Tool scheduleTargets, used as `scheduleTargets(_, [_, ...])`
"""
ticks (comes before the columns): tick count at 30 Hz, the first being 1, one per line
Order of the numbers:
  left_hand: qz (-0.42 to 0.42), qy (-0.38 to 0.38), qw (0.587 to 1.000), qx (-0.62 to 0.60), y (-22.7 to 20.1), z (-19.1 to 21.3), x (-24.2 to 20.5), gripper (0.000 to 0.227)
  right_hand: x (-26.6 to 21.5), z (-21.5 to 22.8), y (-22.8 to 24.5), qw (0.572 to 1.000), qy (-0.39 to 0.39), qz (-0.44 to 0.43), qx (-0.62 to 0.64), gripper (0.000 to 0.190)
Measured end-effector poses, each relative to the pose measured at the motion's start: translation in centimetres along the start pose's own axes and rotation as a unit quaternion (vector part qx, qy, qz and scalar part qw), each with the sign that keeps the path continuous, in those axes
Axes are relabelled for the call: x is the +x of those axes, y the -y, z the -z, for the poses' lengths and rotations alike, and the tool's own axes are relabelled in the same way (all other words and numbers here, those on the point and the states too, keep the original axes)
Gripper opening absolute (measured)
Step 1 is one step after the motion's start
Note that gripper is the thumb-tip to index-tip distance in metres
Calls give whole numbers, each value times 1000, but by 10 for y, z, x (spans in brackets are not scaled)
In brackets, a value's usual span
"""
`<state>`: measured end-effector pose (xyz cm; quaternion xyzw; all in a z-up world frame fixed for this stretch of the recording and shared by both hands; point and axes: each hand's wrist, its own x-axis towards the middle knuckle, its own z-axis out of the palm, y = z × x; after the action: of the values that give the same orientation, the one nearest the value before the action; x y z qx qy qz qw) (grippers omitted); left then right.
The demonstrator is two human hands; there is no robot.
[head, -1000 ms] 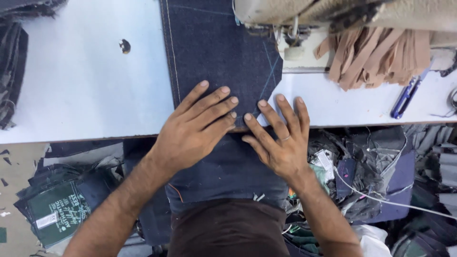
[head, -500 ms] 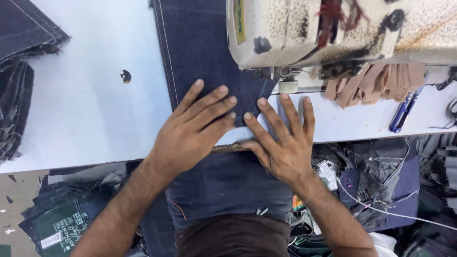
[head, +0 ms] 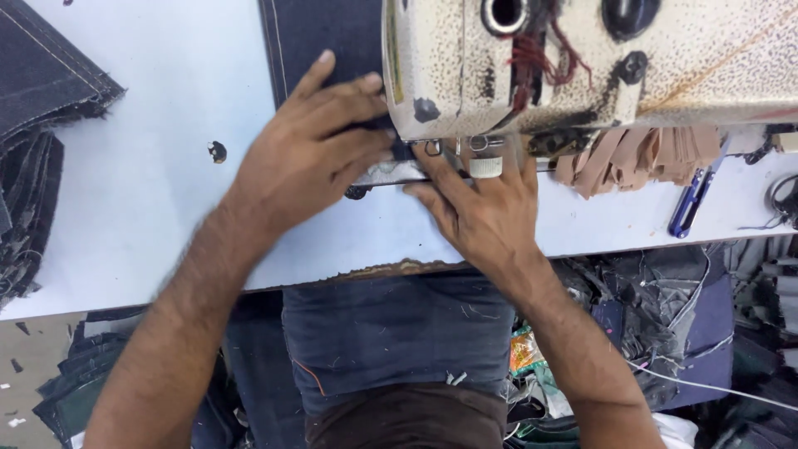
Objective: Sew denim fabric pieces together using an industrial sewing machine.
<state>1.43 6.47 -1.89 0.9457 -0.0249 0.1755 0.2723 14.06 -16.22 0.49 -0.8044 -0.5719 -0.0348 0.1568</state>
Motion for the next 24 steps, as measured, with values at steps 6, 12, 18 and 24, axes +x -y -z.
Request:
scheduleTargets(6, [-23, -3, 999, -25, 21, 13, 22, 15, 8, -22, -16, 999, 6, -34, 1, 32])
scheduleTargets(12, [-33, -17, 999, -31, 38, 19, 33, 15, 15, -41, -36, 996, -73, 38, -13, 50])
scheduleTargets(18, [-29, -22, 999, -19, 40, 20, 36, 10, 29, -35, -29, 985, -47, 75, -148, 46])
scheduleTargets(24, [-66, -48, 997, 3, 40, 16, 32, 14, 27, -34, -23, 996, -76, -2, -39, 32])
